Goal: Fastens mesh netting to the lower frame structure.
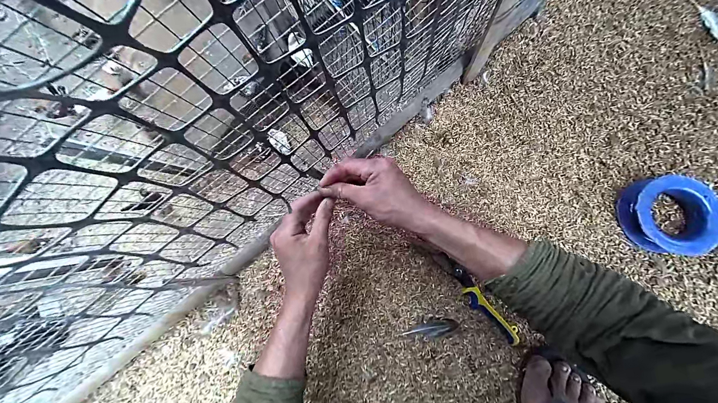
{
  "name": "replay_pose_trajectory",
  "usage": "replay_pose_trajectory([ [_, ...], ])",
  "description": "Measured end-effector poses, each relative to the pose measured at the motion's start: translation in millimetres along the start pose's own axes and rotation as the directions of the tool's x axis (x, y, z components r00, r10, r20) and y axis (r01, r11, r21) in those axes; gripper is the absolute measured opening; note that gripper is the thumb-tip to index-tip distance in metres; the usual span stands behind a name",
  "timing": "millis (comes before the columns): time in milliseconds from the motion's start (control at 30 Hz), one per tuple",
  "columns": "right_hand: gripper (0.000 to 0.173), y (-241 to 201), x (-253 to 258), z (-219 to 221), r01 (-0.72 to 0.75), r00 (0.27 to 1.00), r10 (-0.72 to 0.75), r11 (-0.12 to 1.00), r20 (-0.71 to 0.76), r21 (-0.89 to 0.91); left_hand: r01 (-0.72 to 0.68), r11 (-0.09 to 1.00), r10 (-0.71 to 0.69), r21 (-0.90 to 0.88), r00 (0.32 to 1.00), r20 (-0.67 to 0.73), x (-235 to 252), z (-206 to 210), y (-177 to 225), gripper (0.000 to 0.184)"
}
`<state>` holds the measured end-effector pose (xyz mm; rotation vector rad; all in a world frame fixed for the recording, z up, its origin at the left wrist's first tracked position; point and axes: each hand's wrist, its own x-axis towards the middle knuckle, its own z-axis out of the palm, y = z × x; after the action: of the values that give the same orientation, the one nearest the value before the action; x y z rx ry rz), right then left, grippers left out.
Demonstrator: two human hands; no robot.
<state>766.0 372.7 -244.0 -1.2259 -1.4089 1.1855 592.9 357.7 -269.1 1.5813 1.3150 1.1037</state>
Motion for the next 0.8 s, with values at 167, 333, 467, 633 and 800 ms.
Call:
replay_pose_trajectory([
  [167, 0.006, 0.8, 0.2, -0.7, 0.08, 0.996, -0.082, 0.995, 0.024, 0.056, 0.045, 0.998, -0.045, -0.041, 0.999, 0.003, 3.7, 2.8, 7.8, 0.015],
  [333, 0.043, 9.2, -13.6, 3.3, -0.086, 0.996, 0.086, 0.996, 0.004, 0.018, 0.022, 0.999, -0.02, -0.03, 0.998, 0.056, 7.1, 2.4, 8.2, 0.015],
  [467, 0.033, 11.4, -25.8, 9.0, -0.383, 0.915, 0.357, 0.915, 0.188, 0.126, 0.002, 1.0, -0.002, -0.003, 0.998, 0.056, 10.3, 1.0, 12.4, 0.013],
  [633, 0.026, 19.1, -29.2, 19.3, -0.3, 0.952, 0.294, 0.951, 0.087, 0.068, -0.231, 0.939, 0.218, 0.255, 0.973, 0.08, 12.5, 0.5, 19.5, 0.016],
  [800, 0.03, 24.3, -18.9, 27.5, -0.421, 0.903, 0.422, 0.906, 0.079, -0.028, -0.358, 0.865, 0.338, 0.351, 0.934, 0.118, 12.1, 5.4, 24.3, 0.02],
])
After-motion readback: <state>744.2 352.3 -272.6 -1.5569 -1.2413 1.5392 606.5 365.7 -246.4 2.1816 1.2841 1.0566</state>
